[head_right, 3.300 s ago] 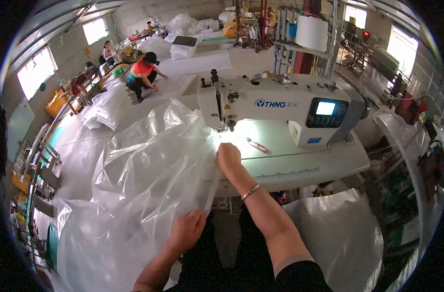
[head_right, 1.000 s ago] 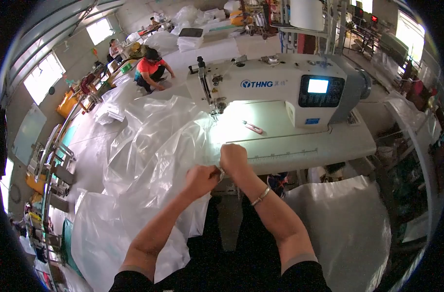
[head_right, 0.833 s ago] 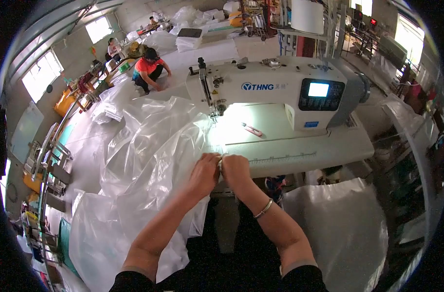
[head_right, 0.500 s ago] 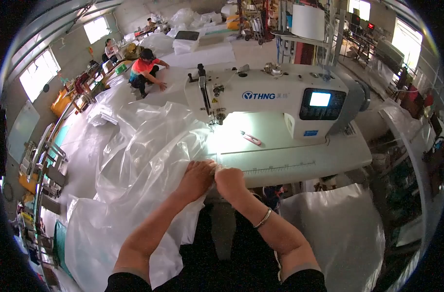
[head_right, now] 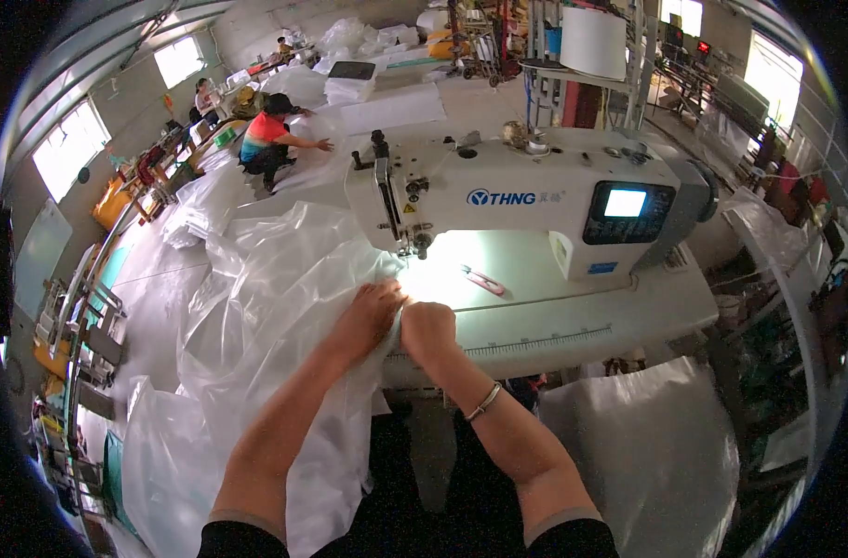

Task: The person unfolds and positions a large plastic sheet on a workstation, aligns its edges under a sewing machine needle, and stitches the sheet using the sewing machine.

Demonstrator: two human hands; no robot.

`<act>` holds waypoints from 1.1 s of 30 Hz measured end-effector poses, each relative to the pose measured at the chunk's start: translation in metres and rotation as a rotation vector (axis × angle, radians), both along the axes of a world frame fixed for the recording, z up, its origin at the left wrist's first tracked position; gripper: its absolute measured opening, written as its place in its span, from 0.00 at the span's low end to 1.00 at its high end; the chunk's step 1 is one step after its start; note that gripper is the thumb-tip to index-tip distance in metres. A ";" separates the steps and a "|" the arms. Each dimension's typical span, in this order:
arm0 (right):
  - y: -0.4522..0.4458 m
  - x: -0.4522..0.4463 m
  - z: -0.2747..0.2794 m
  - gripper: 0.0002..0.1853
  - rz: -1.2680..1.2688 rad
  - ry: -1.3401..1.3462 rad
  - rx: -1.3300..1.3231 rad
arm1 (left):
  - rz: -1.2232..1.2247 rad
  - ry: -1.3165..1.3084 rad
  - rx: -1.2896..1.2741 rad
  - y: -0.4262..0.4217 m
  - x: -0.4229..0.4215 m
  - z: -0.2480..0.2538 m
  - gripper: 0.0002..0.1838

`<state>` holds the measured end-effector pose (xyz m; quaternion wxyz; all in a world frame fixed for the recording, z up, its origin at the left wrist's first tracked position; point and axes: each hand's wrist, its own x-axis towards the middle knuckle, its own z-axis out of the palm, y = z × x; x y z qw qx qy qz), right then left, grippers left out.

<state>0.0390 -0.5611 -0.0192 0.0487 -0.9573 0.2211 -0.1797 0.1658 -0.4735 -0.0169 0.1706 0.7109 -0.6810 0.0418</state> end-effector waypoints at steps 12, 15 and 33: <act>-0.021 0.019 0.005 0.08 -0.034 0.072 0.112 | 0.056 0.114 -0.113 -0.022 0.014 -0.001 0.14; -0.022 0.020 0.009 0.10 -0.029 0.099 0.128 | 0.046 0.114 -0.131 -0.025 0.019 -0.008 0.14; -0.030 0.025 -0.003 0.13 -0.198 -0.239 0.278 | 0.176 0.070 -0.218 -0.021 0.066 0.069 0.08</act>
